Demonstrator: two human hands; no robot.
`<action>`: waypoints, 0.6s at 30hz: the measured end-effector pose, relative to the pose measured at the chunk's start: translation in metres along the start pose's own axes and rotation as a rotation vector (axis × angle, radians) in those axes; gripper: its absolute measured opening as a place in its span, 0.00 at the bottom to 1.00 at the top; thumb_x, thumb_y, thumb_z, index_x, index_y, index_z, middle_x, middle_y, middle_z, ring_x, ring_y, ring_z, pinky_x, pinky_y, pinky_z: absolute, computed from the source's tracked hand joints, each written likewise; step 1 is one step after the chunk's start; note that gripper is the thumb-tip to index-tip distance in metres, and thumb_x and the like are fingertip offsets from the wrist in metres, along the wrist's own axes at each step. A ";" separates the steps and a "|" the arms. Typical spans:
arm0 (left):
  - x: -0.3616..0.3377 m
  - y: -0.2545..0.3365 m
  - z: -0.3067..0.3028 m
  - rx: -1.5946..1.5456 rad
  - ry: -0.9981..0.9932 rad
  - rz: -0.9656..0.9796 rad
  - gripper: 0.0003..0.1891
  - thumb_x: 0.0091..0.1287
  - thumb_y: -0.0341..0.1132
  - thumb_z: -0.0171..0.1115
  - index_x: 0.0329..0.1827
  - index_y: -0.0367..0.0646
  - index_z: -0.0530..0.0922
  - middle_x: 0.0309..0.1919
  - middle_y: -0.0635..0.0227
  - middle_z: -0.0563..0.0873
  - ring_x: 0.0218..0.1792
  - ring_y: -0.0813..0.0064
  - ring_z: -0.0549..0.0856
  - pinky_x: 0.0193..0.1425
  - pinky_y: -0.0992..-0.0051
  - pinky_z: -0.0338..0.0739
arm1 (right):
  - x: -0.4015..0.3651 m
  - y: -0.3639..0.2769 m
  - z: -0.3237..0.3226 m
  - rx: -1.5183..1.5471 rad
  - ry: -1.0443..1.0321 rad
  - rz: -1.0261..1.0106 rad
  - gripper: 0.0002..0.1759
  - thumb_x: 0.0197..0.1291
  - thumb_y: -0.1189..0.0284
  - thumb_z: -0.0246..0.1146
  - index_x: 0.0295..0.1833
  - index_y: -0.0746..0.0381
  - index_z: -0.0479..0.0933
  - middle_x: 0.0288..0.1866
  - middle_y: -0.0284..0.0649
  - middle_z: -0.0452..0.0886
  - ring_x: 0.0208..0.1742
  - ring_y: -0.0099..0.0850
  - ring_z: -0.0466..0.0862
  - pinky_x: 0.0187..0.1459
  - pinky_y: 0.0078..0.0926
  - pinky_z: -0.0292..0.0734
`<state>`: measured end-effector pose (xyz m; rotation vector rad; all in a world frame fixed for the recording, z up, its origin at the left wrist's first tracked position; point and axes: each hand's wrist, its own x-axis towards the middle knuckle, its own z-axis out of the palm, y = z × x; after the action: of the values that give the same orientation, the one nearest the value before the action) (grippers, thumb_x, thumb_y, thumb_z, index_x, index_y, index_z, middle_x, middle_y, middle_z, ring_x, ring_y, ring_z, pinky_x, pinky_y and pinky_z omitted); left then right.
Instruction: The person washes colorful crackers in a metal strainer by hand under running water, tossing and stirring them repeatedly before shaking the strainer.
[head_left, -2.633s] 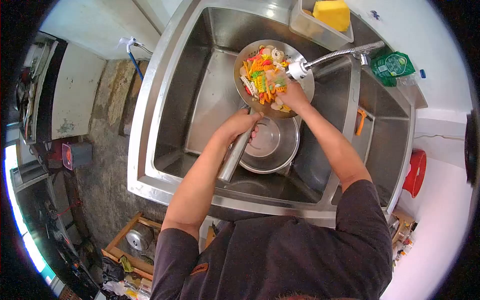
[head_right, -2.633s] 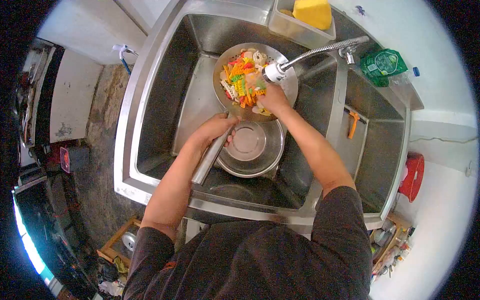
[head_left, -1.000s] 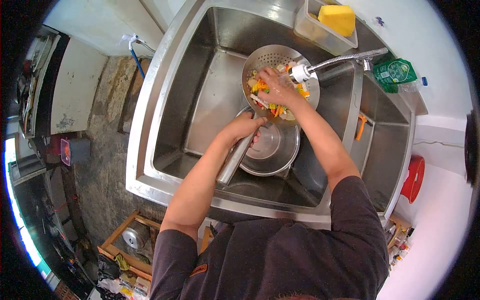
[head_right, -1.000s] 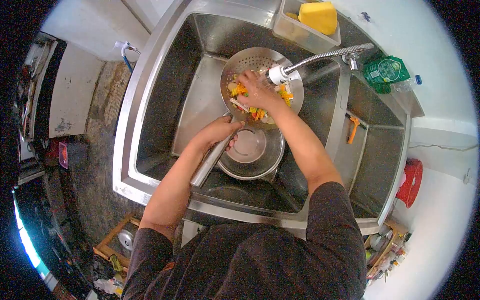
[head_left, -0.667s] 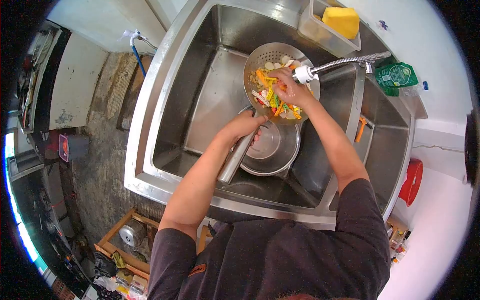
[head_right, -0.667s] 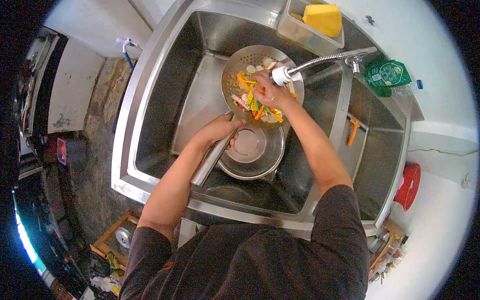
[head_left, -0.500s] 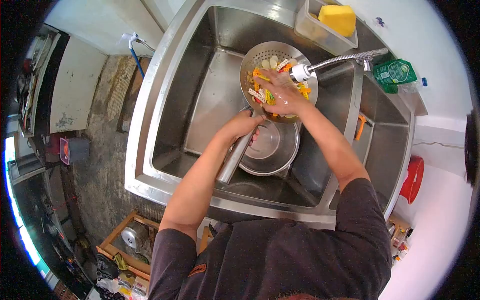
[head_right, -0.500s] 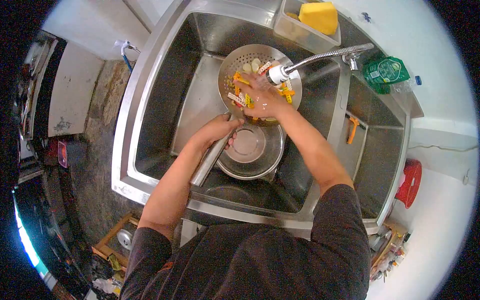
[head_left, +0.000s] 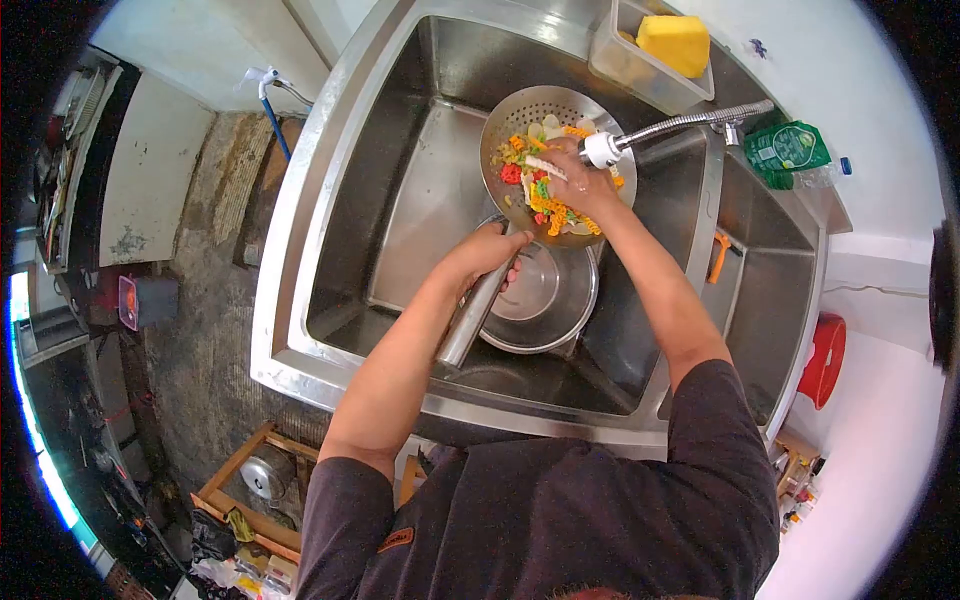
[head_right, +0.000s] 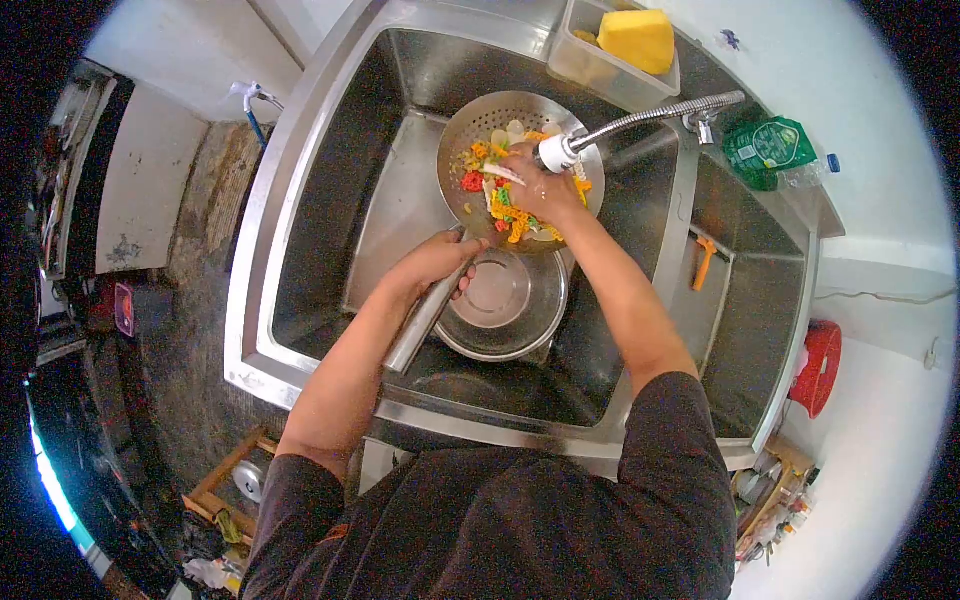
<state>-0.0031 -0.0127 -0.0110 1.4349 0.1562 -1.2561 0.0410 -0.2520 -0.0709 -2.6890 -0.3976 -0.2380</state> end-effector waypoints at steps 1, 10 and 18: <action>0.001 -0.002 0.000 -0.014 -0.002 0.005 0.18 0.73 0.45 0.60 0.51 0.39 0.70 0.25 0.68 0.78 0.17 0.77 0.77 0.18 0.72 0.74 | -0.005 0.003 -0.003 -0.050 -0.019 0.042 0.19 0.59 0.68 0.60 0.57 0.54 0.78 0.62 0.43 0.78 0.59 0.44 0.80 0.56 0.47 0.78; -0.004 0.000 0.000 -0.054 -0.017 -0.001 0.17 0.73 0.45 0.60 0.51 0.40 0.71 0.25 0.68 0.79 0.18 0.78 0.77 0.19 0.73 0.74 | -0.018 -0.029 -0.029 0.165 -0.166 -0.108 0.27 0.61 0.58 0.65 0.66 0.52 0.76 0.70 0.47 0.73 0.72 0.47 0.71 0.74 0.46 0.60; -0.002 0.002 0.001 -0.068 0.000 -0.006 0.17 0.72 0.45 0.60 0.52 0.41 0.71 0.24 0.70 0.79 0.18 0.79 0.77 0.19 0.73 0.74 | -0.012 -0.020 -0.046 -0.320 -0.426 0.332 0.53 0.56 0.34 0.61 0.76 0.60 0.60 0.74 0.58 0.65 0.74 0.51 0.67 0.75 0.44 0.59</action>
<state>-0.0029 -0.0126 -0.0075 1.3770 0.2012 -1.2450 0.0189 -0.2566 -0.0242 -3.0595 -0.0235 0.4075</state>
